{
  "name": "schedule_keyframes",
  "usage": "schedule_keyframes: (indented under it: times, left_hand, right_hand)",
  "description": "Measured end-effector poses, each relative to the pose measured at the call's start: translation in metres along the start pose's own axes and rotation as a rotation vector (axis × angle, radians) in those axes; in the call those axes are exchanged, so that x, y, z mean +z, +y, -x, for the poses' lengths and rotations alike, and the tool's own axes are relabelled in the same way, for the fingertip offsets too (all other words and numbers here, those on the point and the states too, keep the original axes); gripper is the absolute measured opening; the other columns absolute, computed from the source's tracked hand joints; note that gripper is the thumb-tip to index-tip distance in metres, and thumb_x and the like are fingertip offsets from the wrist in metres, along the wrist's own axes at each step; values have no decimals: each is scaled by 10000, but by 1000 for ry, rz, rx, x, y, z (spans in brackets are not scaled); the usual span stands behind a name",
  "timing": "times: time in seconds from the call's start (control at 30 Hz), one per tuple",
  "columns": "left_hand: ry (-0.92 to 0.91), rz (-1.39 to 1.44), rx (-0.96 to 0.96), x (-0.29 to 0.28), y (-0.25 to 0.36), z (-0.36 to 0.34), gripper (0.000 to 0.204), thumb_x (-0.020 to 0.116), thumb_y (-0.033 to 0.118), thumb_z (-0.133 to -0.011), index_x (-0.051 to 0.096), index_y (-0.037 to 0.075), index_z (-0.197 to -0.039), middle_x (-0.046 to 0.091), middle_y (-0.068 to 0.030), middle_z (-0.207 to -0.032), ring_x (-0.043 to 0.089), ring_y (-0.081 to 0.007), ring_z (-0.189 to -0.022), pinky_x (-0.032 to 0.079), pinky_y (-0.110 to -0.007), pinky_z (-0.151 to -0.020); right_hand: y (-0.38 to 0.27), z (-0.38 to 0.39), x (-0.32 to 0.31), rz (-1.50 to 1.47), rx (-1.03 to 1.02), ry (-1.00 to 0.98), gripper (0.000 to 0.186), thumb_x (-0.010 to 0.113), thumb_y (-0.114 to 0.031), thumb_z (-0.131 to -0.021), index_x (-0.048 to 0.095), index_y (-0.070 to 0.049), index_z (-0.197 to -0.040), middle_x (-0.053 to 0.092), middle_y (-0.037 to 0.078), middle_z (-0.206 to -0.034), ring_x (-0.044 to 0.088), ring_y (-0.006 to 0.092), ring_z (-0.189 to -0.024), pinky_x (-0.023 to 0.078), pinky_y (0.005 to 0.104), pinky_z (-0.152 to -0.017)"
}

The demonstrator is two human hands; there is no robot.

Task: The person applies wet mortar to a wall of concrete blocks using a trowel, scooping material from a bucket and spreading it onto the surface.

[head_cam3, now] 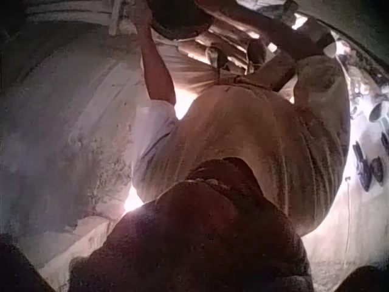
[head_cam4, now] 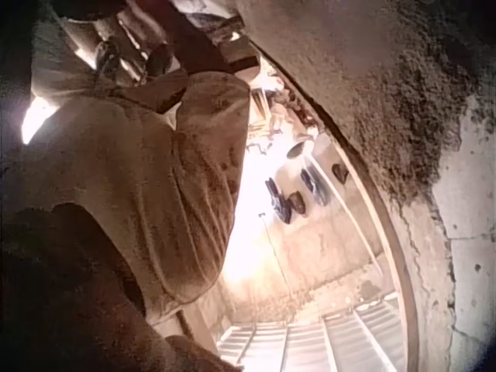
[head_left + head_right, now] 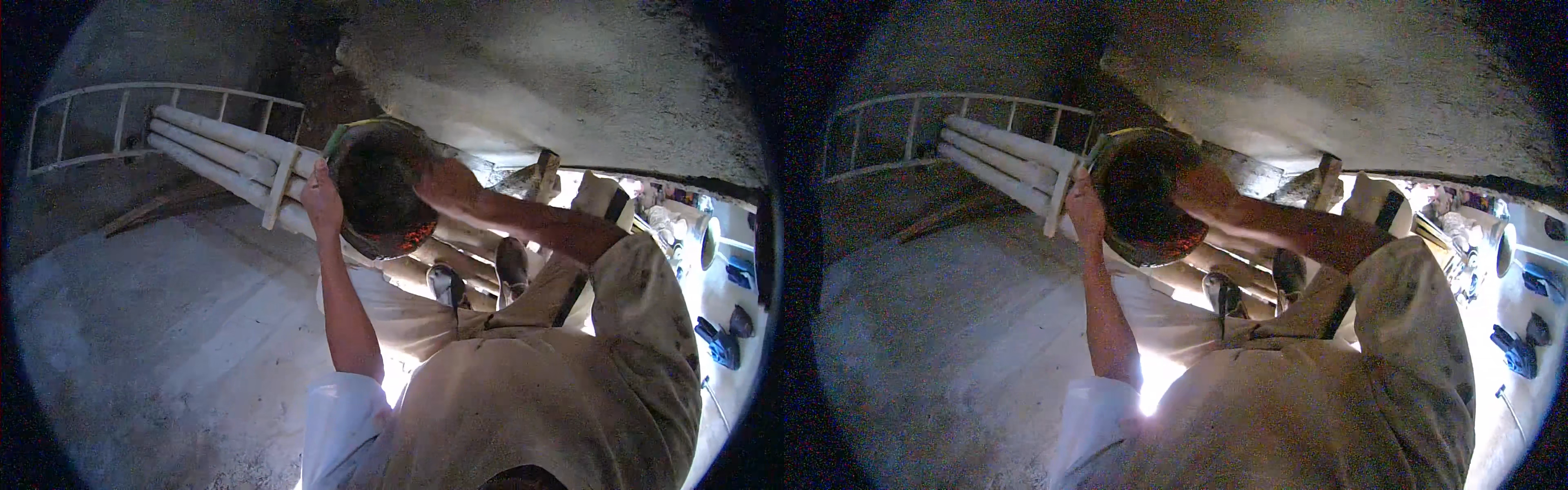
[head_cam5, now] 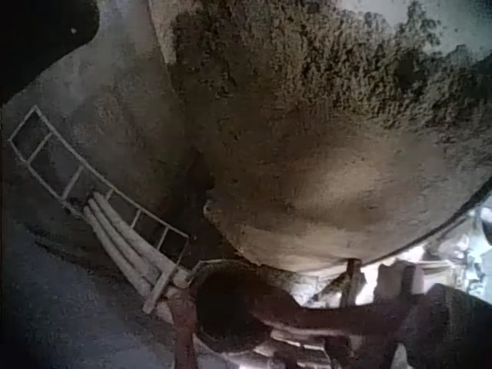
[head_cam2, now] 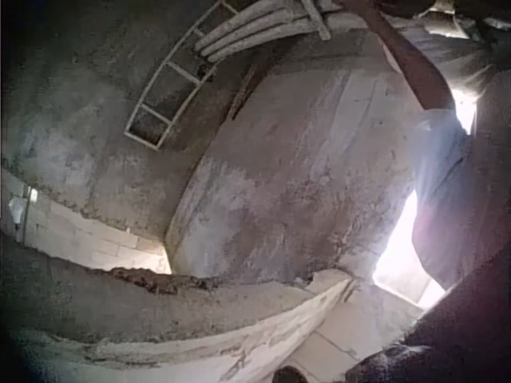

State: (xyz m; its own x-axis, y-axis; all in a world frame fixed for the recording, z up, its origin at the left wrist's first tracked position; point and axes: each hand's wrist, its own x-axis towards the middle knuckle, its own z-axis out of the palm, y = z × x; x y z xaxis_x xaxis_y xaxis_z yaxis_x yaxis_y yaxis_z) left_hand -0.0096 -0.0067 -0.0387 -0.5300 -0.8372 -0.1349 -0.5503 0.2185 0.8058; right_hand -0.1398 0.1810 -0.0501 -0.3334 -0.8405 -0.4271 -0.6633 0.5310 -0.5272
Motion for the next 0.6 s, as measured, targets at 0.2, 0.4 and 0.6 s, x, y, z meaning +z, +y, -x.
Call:
schedule_keyframes:
  times: [0.2,0.4,0.6]
  left_hand:
    - [51,-3,170,10,2,15,628,408,501,-946,531,-56,-681,419,-86,-547,374,-206,-571,337,-413,-560]
    - [-62,-96,96,-9,-8,12,609,425,486,-946,561,-62,-718,460,-114,-564,390,-219,-576,346,-399,-569]
    - [240,-51,187,-29,-48,4,630,452,534,-919,435,-19,-619,339,-53,-555,306,-181,-570,263,-385,-531]
  right_hand:
    - [21,-18,38,255,-24,100,252,539,-134,-805,581,-12,-1021,642,162,-722,654,297,-697,533,419,-541]
    - [45,5,118,734,-670,455,182,459,-167,-902,578,-29,-908,561,109,-567,605,251,-522,493,403,-456]
    - [-32,-8,105,-1079,62,-455,383,409,-431,-967,484,-108,-776,444,-4,-545,453,128,-436,398,296,-366]
